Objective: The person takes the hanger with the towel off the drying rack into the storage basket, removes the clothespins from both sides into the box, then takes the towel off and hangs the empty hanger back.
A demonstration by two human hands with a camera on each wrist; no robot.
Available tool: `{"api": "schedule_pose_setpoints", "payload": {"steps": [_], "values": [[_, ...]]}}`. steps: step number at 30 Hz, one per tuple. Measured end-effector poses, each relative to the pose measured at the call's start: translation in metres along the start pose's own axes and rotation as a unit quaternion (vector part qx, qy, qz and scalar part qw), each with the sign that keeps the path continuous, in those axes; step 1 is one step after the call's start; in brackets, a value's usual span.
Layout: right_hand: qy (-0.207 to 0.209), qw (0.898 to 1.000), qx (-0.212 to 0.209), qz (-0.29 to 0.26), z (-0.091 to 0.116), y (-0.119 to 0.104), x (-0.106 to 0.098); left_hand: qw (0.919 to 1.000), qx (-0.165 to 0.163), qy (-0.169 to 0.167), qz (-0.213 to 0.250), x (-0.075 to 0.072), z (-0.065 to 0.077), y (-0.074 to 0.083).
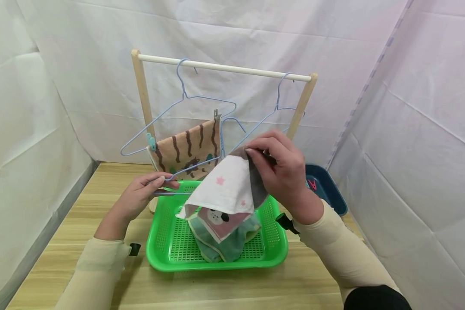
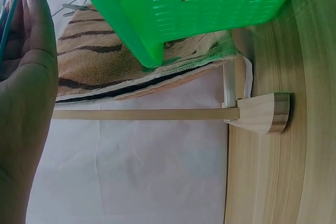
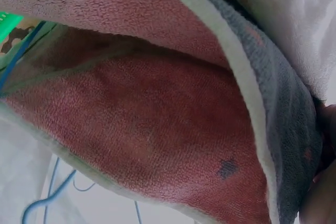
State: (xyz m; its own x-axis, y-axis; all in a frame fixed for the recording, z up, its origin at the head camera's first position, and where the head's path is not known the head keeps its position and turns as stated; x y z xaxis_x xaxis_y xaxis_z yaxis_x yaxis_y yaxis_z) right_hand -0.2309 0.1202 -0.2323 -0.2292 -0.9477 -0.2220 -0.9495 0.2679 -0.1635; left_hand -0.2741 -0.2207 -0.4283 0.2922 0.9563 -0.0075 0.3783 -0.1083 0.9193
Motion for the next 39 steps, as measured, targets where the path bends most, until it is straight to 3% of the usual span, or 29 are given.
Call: {"api": "schedule_pose_setpoints", "payload": {"steps": [10,17,21,33,39], "values": [[-0.002,1.0,0.004,-0.013,-0.002,-0.005,-0.001,0.9999,-0.006,0.008,-0.011,0.0,0.0,-0.002],[-0.039,0.998,-0.029,-0.03,0.003,-0.009,0.006,0.9995,-0.012,0.016,-0.023,-0.001,-0.001,-0.002],[-0.053,0.997,-0.014,-0.046,0.009,-0.012,0.011,0.9993,-0.013,0.02,-0.03,-0.001,-0.001,-0.002],[-0.175,0.984,0.018,-0.04,0.044,-0.005,0.032,0.9995,-0.008,0.018,-0.024,0.0,-0.002,0.0],[-0.224,0.974,0.007,-0.024,0.058,0.005,0.046,0.9996,-0.008,0.019,-0.019,-0.001,-0.003,0.0]]}}
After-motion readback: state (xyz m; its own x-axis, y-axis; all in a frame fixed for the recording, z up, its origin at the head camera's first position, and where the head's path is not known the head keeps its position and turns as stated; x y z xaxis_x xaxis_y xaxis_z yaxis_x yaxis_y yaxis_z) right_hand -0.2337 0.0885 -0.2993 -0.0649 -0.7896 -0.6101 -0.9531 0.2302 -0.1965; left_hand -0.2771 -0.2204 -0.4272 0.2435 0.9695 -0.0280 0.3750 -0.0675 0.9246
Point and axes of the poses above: each hand's wrist, its own z-axis away from the middle knuckle, its own x-axis out of the palm, y = z × x, the point moved 5 cm from there along -z, towards the middle knuckle, and after that the axes turned 8 degrees about y, right-handed, at the moved point
